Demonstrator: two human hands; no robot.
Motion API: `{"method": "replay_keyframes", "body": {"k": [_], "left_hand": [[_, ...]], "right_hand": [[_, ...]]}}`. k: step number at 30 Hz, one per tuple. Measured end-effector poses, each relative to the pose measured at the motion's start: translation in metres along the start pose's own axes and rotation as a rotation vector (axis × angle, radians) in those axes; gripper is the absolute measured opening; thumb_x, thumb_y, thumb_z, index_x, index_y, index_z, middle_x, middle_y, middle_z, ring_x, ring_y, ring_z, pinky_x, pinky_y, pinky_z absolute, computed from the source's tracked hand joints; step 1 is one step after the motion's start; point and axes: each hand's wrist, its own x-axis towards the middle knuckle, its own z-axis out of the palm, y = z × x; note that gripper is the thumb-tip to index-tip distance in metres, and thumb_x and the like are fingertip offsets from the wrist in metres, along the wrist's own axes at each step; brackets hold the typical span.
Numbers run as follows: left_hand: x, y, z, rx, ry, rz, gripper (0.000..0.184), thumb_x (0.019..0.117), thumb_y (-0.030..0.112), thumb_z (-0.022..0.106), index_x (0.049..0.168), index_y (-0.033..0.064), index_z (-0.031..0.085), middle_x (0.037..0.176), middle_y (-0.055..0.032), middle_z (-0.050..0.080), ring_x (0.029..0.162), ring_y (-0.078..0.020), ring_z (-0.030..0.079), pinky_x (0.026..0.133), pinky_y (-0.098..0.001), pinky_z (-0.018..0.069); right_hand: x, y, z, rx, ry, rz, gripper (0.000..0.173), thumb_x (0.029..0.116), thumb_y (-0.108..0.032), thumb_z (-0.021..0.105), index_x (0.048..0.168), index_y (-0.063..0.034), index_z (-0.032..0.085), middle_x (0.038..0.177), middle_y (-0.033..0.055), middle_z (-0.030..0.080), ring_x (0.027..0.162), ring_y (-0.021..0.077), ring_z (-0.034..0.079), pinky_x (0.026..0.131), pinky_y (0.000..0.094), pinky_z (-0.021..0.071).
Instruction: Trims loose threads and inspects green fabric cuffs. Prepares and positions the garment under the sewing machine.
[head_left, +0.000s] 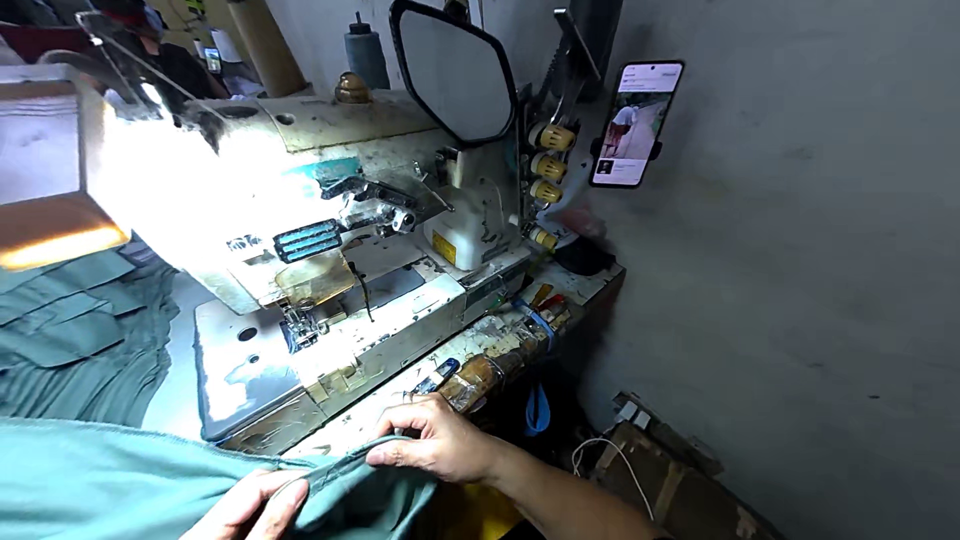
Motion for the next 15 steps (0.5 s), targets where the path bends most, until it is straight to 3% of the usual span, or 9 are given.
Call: {"method": "replay_keyframes", "body": {"k": [9,13,15], "left_hand": [[0.001,0.002,0.001,-0.061,0.037,-0.012,0.015,0.0958,0.004,0.063,0.094,0.0161,0.072,0.088,0.0193,0.07,0.081,0.0081,0.064,0.075,-0.0163,0.0556],[0.0,-0.001,0.002,0.003,-0.05,0.022,0.007,0.0956,0.006,0.065,0.099,0.0049,0.071,0.094,0.0116,0.068,0.087,0.0061,0.063,0.08,-0.0175,0.0552],[-0.001,-0.007,0.0,-0.008,-0.023,0.003,0.009,0.0964,0.005,0.063,0.101,0.0079,0.071,0.096,0.0135,0.069,0.087,0.0065,0.064,0.08,-0.0171,0.0554]], "right_hand": [[0.001,-0.001,0.006,0.042,0.048,0.018,0.023,0.0983,-0.01,0.062,0.089,0.0087,0.071,0.08,0.0089,0.068,0.078,0.0026,0.06,0.074,0.0198,0.0473],[0.001,-0.001,0.007,0.105,0.108,0.061,0.02,0.0981,-0.01,0.063,0.091,0.0075,0.071,0.083,0.0059,0.069,0.081,-0.0003,0.061,0.077,0.0187,0.0485],[0.001,-0.001,0.009,0.144,0.127,0.074,0.016,0.0955,-0.008,0.066,0.093,0.0068,0.072,0.087,0.0054,0.07,0.084,-0.0008,0.062,0.08,0.0181,0.0494]]}}
